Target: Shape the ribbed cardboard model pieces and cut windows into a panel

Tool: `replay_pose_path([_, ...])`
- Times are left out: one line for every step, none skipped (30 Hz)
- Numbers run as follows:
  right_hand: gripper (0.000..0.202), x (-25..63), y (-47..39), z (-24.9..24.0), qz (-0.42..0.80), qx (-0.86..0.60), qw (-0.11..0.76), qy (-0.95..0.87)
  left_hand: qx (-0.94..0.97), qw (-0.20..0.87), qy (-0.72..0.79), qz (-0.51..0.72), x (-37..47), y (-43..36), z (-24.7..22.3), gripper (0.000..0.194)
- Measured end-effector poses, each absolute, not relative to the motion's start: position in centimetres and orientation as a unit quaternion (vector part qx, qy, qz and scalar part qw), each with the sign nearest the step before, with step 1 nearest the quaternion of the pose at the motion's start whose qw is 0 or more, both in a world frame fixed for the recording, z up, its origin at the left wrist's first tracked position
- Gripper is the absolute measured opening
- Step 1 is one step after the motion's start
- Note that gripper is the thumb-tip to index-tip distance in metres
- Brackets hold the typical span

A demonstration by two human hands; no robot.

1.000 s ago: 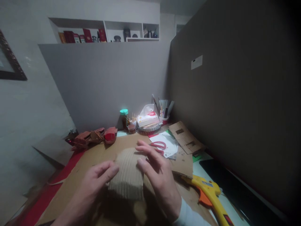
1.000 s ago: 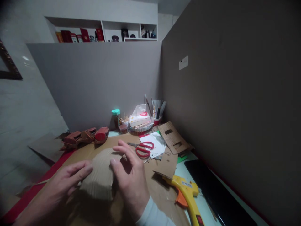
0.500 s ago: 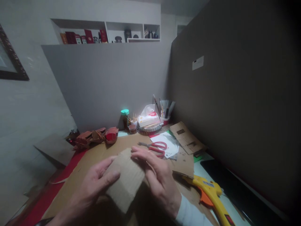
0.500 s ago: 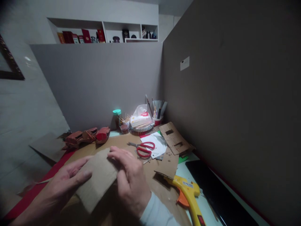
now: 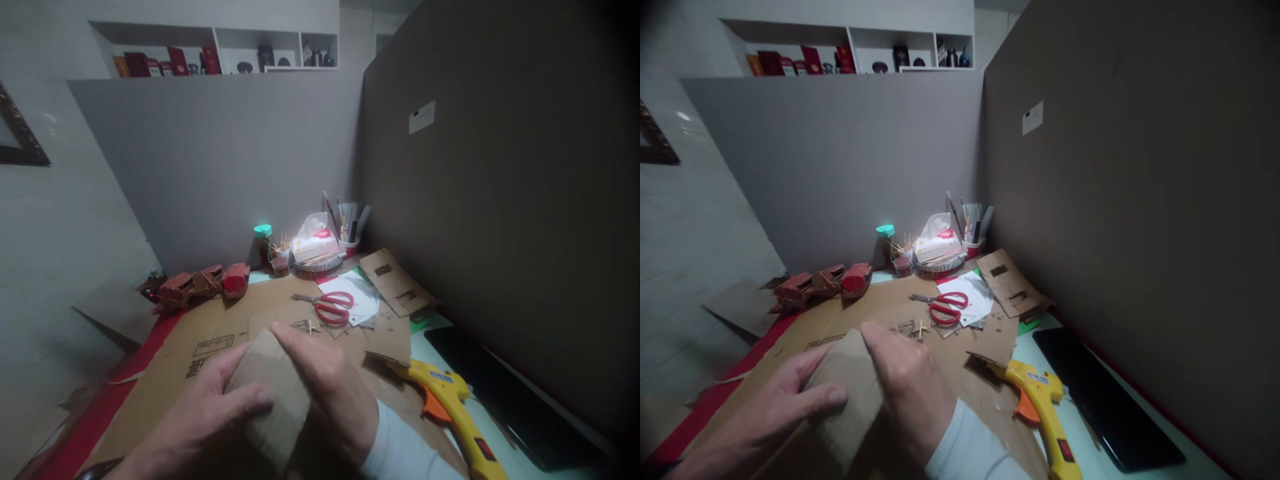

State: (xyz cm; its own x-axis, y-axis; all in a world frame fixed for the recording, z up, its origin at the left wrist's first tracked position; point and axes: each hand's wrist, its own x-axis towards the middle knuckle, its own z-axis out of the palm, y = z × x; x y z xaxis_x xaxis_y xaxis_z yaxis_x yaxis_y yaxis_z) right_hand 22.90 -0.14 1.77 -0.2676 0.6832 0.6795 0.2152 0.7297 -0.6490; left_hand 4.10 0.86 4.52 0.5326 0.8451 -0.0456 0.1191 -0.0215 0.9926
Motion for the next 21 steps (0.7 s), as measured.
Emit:
replay_pose_path([0.038, 22.7, -0.4, 1.9, 0.248, -0.306, 0.530, -0.751, 0.643, 0.593, 0.372, 0.309, 4.3, 0.7, 4.4, 0.042])
replay_pose_path([0.036, 22.5, -0.7, 2.1, 0.281, -0.316, 0.529, -0.736, 0.637, 0.598, 0.372, 0.313, 4.4, 0.7, 4.3, 0.039])
replay_pose_path([0.034, 22.3, -0.9, 2.2, 0.313, -0.324, 0.529, -0.719, 0.628, 0.604, 0.373, 0.318, 4.6, 0.6, 4.2, 0.037])
replay_pose_path([0.034, 22.2, -1.0, 2.3, 0.343, -0.329, 0.528, -0.704, 0.614, 0.614, 0.374, 0.325, 4.7, 0.6, 4.0, 0.037])
replay_pose_path([0.036, 22.1, -1.1, 2.4, 0.366, -0.331, 0.527, -0.691, 0.600, 0.623, 0.377, 0.332, 4.8, 0.5, 3.9, 0.036])
replay_pose_path([0.037, 22.1, -1.1, 2.5, 0.384, -0.331, 0.527, -0.682, 0.585, 0.630, 0.380, 0.340, 5.0, 0.5, 3.8, 0.036])
replay_pose_path([0.038, 22.2, -1.0, 2.5, 0.396, -0.331, 0.525, -0.676, 0.573, 0.636, 0.383, 0.347, 5.1, 0.4, 3.7, 0.036])
replay_pose_path([0.039, 22.3, -0.9, 2.6, 0.404, -0.332, 0.525, -0.671, 0.564, 0.641, 0.386, 0.350, 5.2, 0.3, 3.7, 0.038])
replay_pose_path([0.039, 22.5, -0.8, 2.6, 0.408, -0.334, 0.527, -0.666, 0.557, 0.649, 0.383, 0.350, 5.3, 0.1, 3.7, 0.041])
replay_pose_path([0.039, 22.6, -0.6, 2.6, 0.411, -0.336, 0.529, -0.662, 0.545, 0.663, 0.379, 0.346, 5.4, -0.1, 3.8, 0.045])
replay_pose_path([0.038, 22.7, -0.5, 2.6, 0.414, -0.339, 0.531, -0.657, 0.533, 0.677, 0.374, 0.343, 5.6, -0.3, 3.8, 0.048])
replay_pose_path([0.037, 22.8, -0.3, 2.5, 0.418, -0.340, 0.532, -0.653, 0.522, 0.688, 0.370, 0.342, 5.6, -0.5, 4.0, 0.049])
replay_pose_path([0.036, 22.7, -0.2, 2.4, 0.426, -0.340, 0.531, -0.649, 0.515, 0.695, 0.367, 0.343, 5.7, -0.6, 4.1, 0.048])
replay_pose_path([0.035, 22.7, -0.1, 2.3, 0.435, -0.340, 0.527, -0.646, 0.512, 0.696, 0.366, 0.347, 5.7, -0.7, 4.2, 0.044])
replay_pose_path([0.034, 22.6, 0.0, 2.2, 0.444, -0.340, 0.522, -0.644, 0.513, 0.692, 0.367, 0.351, 5.7, -0.8, 4.3, 0.040])
replay_pose_path([0.034, 22.5, 0.1, 2.0, 0.451, -0.341, 0.517, -0.642, 0.514, 0.687, 0.370, 0.356, 5.7, -0.8, 4.4, 0.036])
replay_pose_path([0.034, 22.4, 0.2, 1.8, 0.455, -0.342, 0.515, -0.641, 0.514, 0.682, 0.374, 0.361, 5.7, -0.9, 4.5, 0.033])
replay_pose_path([0.033, 22.4, 0.3, 1.7, 0.455, -0.343, 0.514, -0.641, 0.511, 0.679, 0.381, 0.364, 5.6, -0.9, 4.7, 0.031])
replay_pose_path([0.032, 22.5, 0.5, 1.6, 0.451, -0.346, 0.515, -0.641, 0.507, 0.676, 0.388, 0.367, 5.6, -1.0, 4.8, 0.030])
replay_pose_path([0.032, 22.6, 0.6, 1.6, 0.443, -0.353, 0.519, -0.641, 0.504, 0.672, 0.395, 0.371, 5.6, -1.0, 4.9, 0.030])
replay_pose_path([0.031, 22.8, 0.8, 1.6, 0.432, -0.364, 0.526, -0.637, 0.503, 0.668, 0.400, 0.376, 5.6, -1.0, 5.1, 0.030])
